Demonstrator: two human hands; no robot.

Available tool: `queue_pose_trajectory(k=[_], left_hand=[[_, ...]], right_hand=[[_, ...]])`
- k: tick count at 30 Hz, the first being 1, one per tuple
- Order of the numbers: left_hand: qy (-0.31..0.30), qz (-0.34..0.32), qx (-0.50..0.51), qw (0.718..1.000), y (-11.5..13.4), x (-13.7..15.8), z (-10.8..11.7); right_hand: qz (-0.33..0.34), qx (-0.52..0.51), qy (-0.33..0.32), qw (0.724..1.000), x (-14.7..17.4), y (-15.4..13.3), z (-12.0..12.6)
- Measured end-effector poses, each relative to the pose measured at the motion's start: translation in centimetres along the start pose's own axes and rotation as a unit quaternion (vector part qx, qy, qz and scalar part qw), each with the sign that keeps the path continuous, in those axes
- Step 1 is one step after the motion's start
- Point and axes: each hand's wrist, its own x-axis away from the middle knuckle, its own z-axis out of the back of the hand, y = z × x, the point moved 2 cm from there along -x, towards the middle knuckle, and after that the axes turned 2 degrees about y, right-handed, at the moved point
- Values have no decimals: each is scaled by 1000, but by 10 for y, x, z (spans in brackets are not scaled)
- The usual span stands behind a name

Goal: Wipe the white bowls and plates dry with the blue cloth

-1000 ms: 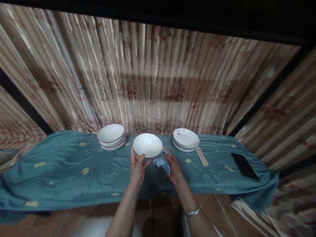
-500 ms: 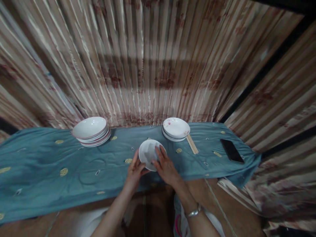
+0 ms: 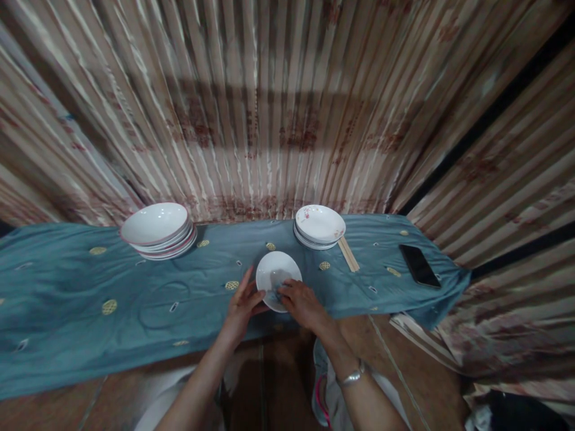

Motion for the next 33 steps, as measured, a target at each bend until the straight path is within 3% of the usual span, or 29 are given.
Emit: queue_pose_trajectory(k=[4, 8, 12, 17, 21, 28, 33], left_hand=[[-2, 4, 13, 1000, 1, 0, -3], [-8, 2, 13, 1000, 1, 0, -5], [-11, -2, -2, 1000, -1, -1, -6], [-12, -5, -22, 1000, -2, 0, -5], [-24, -8, -32, 999, 0, 2, -7], [-21, -11, -40, 999, 0, 0, -7], [-11, -17, -36, 999, -1, -2, -7]], right_hand=[[17, -152, -1, 988, -5, -8, -3], [2, -323, 66, 944, -15, -15, -11], [-38, -370, 137, 918, -32, -20, -19], [-50, -286, 216, 932, -51, -17, -14], [-53, -172, 238, 954, -57, -5, -10], [-69, 22, 162, 984, -47, 8, -6], [-70, 66, 95, 991, -31, 10, -7]])
